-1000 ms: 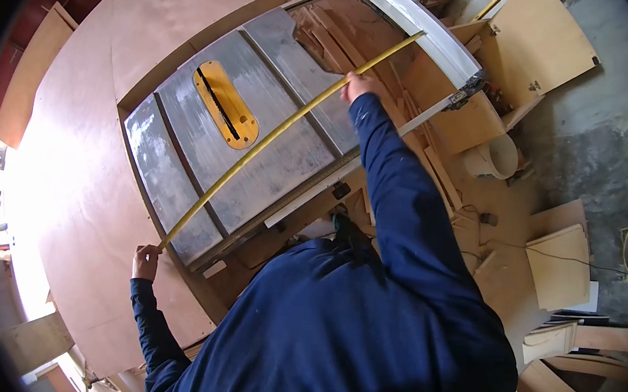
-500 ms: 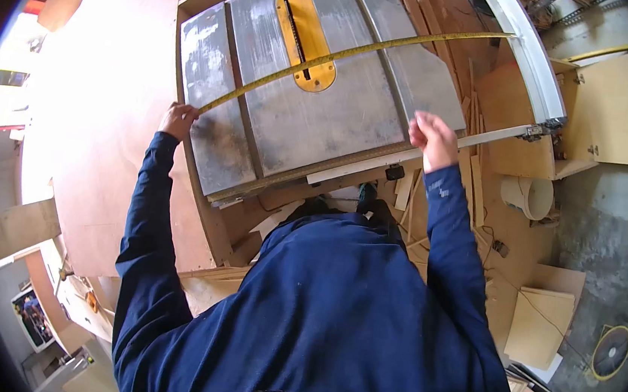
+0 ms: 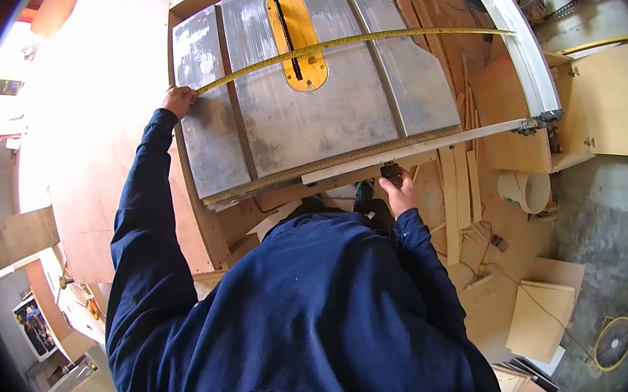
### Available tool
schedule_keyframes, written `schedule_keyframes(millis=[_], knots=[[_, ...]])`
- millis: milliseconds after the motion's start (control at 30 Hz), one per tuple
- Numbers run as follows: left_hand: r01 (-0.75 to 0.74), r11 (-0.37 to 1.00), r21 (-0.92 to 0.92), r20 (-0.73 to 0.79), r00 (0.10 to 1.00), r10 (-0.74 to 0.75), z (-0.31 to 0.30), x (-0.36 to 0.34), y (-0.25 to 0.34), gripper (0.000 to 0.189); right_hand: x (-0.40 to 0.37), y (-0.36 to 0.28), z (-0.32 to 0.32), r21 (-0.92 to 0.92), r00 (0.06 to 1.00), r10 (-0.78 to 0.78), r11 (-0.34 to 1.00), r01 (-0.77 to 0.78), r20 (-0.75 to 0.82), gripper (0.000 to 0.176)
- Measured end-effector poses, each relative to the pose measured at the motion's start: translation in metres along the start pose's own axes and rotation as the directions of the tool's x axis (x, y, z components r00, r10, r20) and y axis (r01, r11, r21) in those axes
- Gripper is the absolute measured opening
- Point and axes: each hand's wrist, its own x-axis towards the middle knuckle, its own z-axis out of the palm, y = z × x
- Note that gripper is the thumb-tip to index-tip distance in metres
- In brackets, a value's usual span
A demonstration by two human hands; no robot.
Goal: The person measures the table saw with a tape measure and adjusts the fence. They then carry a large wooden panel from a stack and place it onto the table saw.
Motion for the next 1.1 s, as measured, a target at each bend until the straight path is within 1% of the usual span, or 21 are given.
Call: schedule_keyframes(millis=[67, 133, 200, 233, 300, 333, 400, 533, 600, 633, 700, 733, 800, 833, 900, 933, 967, 1000, 1033, 1067, 1100], knots=[[0.069, 0.997, -0.047, 0.019, 0.997, -0.068, -0.001, -0.001, 0.002, 0.026, 0.024, 0.018, 0.001, -0.336, 0.996, -0.07, 0.938, 0.086, 0.06, 0.036], [0.036, 0.999, -0.04, 0.023, 0.999, -0.035, -0.003, -0.004, 0.003, 0.028, 0.035, 0.022, 0.004, -0.352, 0.999, -0.035, 0.935, 0.046, 0.037, 0.031], [0.043, 0.998, -0.041, 0.03, 0.999, -0.042, -0.006, -0.006, 0.008, 0.028, 0.031, 0.006, 0.011, -0.416, 0.995, -0.024, 0.907, 0.061, 0.093, 0.027], [0.046, 0.998, -0.043, 0.039, 0.998, -0.044, -0.008, -0.007, 0.01, 0.028, 0.029, 0.002, 0.012, -0.418, 0.994, -0.025, 0.906, 0.066, 0.102, 0.027], [0.041, 0.996, -0.075, 0.019, 0.999, -0.04, -0.007, -0.006, 0.008, 0.028, 0.028, -0.005, 0.012, -0.105, 0.978, -0.008, 0.994, 0.03, 0.209, 0.022], [0.029, 0.994, -0.109, 0.004, 1.0, -0.029, -0.005, -0.006, 0.007, 0.028, 0.027, -0.008, 0.01, -0.108, 0.977, -0.007, 0.994, 0.031, 0.215, 0.022], [0.053, 0.995, -0.086, 0.026, 0.998, -0.051, -0.006, -0.005, 0.007, 0.027, 0.027, -0.014, 0.008, 0.219, 0.938, 0.14, 0.952, -0.215, 0.316, 0.02], [0.102, 0.988, -0.114, 0.074, 0.993, -0.094, -0.006, -0.004, 0.007, 0.027, 0.042, -0.007, 0.008, 0.106, 0.918, 0.217, 0.959, -0.264, 0.331, 0.02], [0.119, 0.982, -0.148, 0.083, 0.991, -0.108, -0.005, -0.002, 0.006, 0.026, 0.05, 0.004, 0.009, -0.109, 0.931, 0.193, 0.98, -0.166, 0.311, 0.02], [0.118, 0.982, -0.147, 0.084, 0.991, -0.106, -0.005, -0.001, 0.005, 0.026, 0.052, 0.01, 0.007, -0.108, 0.931, 0.193, 0.98, -0.167, 0.31, 0.02], [0.102, 0.993, -0.064, 0.091, 0.991, -0.096, -0.007, -0.001, 0.007, 0.026, 0.041, 0.0, 0.015, -0.303, 0.987, -0.096, 0.944, 0.132, 0.132, 0.021], [0.102, 0.993, -0.063, 0.094, 0.991, -0.096, -0.008, -0.002, 0.008, 0.026, 0.035, -0.006, 0.018, -0.302, 0.987, -0.093, 0.944, 0.13, 0.131, 0.021], [0.127, 0.988, -0.083, 0.126, 0.985, -0.116, -0.011, -0.001, 0.011, 0.027, 0.027, -0.013, 0.023, -0.528, 0.947, -0.317, 0.796, 0.297, 0.055, 0.024], [0.126, 0.989, -0.083, 0.127, 0.985, -0.115, -0.012, 0.0, 0.012, 0.027, 0.025, -0.012, 0.025, -0.527, 0.947, -0.317, 0.796, 0.296, 0.053, 0.024], [0.176, 0.98, -0.092, 0.156, 0.975, -0.16, -0.012, 0.001, 0.012, 0.027, 0.022, -0.011, 0.028, -0.703, 0.845, -0.535, 0.596, 0.387, 0.012, 0.025], [0.175, 0.98, -0.091, 0.157, 0.975, -0.16, -0.011, 0.001, 0.012, 0.027, 0.022, -0.014, 0.025, -0.703, 0.845, -0.535, 0.597, 0.387, 0.011, 0.025], [0.162, 0.982, -0.097, 0.141, 0.979, -0.148, -0.009, 0.001, 0.01, 0.027, 0.02, -0.025, 0.023, -0.511, 0.949, -0.311, 0.809, 0.292, 0.049, 0.025], [0.149, 0.983, -0.103, 0.125, 0.983, -0.136, -0.008, 0.001, 0.008, 0.027, 0.02, -0.031, 0.021, -0.301, 0.986, -0.082, 0.946, 0.123, 0.144, 0.025], [0.149, 0.984, -0.101, 0.127, 0.983, -0.136, -0.006, 0.001, 0.006, 0.027, 0.024, -0.028, 0.016, -0.3, 0.986, -0.081, 0.946, 0.121, 0.144, 0.025], [0.14, 0.987, -0.079, 0.124, 0.984, -0.129, -0.006, 0.001, 0.006, 0.028, 0.029, -0.023, 0.009, -0.069, 0.976, 0.109, 0.993, -0.097, 0.189, 0.023], [0.129, 0.99, -0.057, 0.121, 0.985, -0.122, -0.005, 0.001, 0.005, 0.028, 0.034, -0.018, 0.006, 0.151, 0.922, 0.273, 0.935, -0.322, 0.275, 0.021]])
